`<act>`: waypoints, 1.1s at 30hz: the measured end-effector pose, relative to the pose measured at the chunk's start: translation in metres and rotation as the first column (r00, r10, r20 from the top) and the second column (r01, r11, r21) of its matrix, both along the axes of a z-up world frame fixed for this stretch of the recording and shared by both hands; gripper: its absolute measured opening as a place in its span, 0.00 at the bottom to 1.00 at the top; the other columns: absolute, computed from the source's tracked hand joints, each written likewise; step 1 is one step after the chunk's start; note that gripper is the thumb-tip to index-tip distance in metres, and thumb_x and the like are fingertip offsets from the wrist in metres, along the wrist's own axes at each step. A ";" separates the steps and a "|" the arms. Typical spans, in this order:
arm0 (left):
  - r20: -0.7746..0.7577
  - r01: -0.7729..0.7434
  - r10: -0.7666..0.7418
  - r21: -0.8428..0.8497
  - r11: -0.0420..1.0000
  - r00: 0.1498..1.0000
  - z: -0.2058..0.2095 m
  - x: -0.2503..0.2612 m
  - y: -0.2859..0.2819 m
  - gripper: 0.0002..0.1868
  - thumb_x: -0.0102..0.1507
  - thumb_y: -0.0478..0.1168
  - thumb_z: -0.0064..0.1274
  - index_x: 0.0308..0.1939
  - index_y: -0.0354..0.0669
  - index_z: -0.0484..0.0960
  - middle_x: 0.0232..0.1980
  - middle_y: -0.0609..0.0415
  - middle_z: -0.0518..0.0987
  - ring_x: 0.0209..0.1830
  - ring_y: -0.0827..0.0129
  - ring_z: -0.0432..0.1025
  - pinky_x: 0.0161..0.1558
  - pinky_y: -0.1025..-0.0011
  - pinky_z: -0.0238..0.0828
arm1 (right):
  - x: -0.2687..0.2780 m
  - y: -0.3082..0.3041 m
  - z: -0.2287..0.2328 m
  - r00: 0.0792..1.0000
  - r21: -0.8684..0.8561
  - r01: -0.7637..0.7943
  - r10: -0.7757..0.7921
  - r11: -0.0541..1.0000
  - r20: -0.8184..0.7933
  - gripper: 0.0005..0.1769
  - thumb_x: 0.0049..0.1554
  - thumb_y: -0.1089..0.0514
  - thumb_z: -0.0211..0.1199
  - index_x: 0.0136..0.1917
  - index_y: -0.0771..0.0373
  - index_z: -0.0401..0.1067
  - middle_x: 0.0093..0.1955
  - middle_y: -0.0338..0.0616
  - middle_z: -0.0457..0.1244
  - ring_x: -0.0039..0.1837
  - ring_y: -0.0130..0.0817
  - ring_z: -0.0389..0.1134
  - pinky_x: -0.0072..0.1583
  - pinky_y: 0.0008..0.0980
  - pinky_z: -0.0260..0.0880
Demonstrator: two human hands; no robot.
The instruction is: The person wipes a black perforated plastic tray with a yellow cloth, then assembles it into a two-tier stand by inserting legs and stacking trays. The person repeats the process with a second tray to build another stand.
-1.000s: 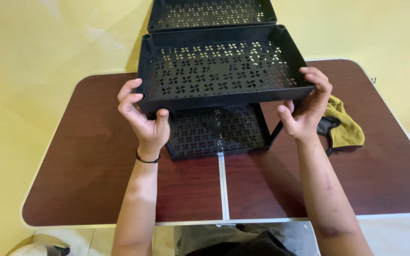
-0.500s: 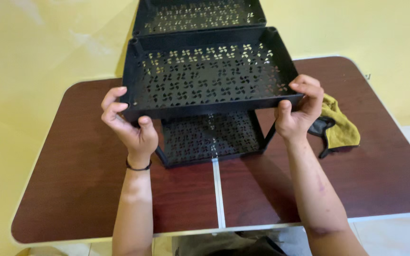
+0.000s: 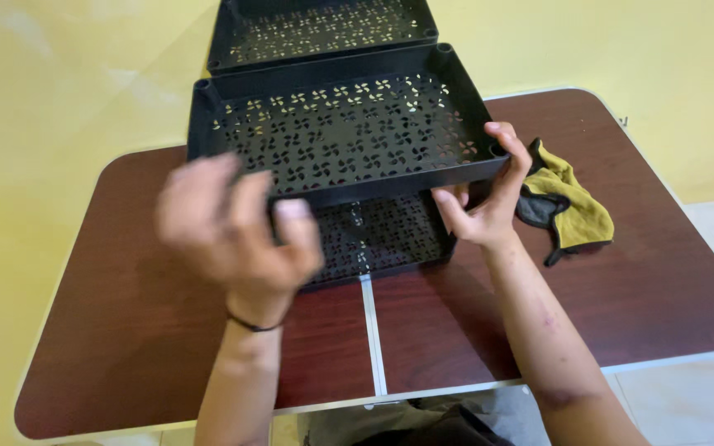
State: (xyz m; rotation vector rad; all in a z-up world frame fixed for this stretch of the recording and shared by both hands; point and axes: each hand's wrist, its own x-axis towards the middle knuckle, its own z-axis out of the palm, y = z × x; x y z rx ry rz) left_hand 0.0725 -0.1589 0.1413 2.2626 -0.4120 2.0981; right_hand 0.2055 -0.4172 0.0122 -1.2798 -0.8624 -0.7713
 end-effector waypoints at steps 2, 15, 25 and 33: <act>-0.244 0.205 -0.180 0.082 0.975 0.953 0.022 0.011 -0.044 0.17 0.70 0.49 0.51 0.53 0.41 0.82 0.66 0.47 0.73 0.71 0.53 0.64 0.74 0.49 0.58 | 0.001 0.003 0.001 0.990 0.058 0.022 -0.014 0.998 -0.139 0.49 0.51 0.64 0.71 0.76 0.61 0.43 0.79 0.55 0.46 0.42 0.23 0.60 0.47 0.23 0.62; -0.954 0.276 -0.161 -0.088 0.957 0.252 0.011 0.129 -0.153 0.33 0.72 0.64 0.23 0.54 0.52 0.82 0.79 0.42 0.58 0.70 0.35 0.63 0.72 0.37 0.52 | 0.007 0.016 -0.018 0.970 0.116 0.241 -0.244 0.964 0.012 0.37 0.58 0.63 0.74 0.70 0.62 0.52 0.67 0.48 0.58 0.64 0.31 0.64 0.65 0.28 0.66; -0.959 0.243 -0.110 -0.045 0.969 0.260 0.025 0.113 -0.154 0.32 0.69 0.65 0.24 0.48 0.53 0.81 0.77 0.47 0.61 0.69 0.42 0.65 0.62 0.20 0.47 | 0.009 0.022 -0.021 0.962 0.218 0.272 -0.262 0.937 -0.074 0.32 0.57 0.63 0.77 0.62 0.62 0.56 0.57 0.45 0.62 0.54 0.25 0.67 0.52 0.22 0.69; -0.930 0.213 -0.108 -0.033 0.976 0.350 0.013 0.117 -0.155 0.30 0.69 0.64 0.27 0.45 0.55 0.82 0.74 0.48 0.65 0.65 0.43 0.68 0.60 0.23 0.51 | 0.014 0.018 -0.019 0.954 0.206 0.300 -0.298 0.931 -0.046 0.32 0.56 0.64 0.79 0.60 0.61 0.57 0.55 0.45 0.64 0.52 0.25 0.67 0.55 0.25 0.69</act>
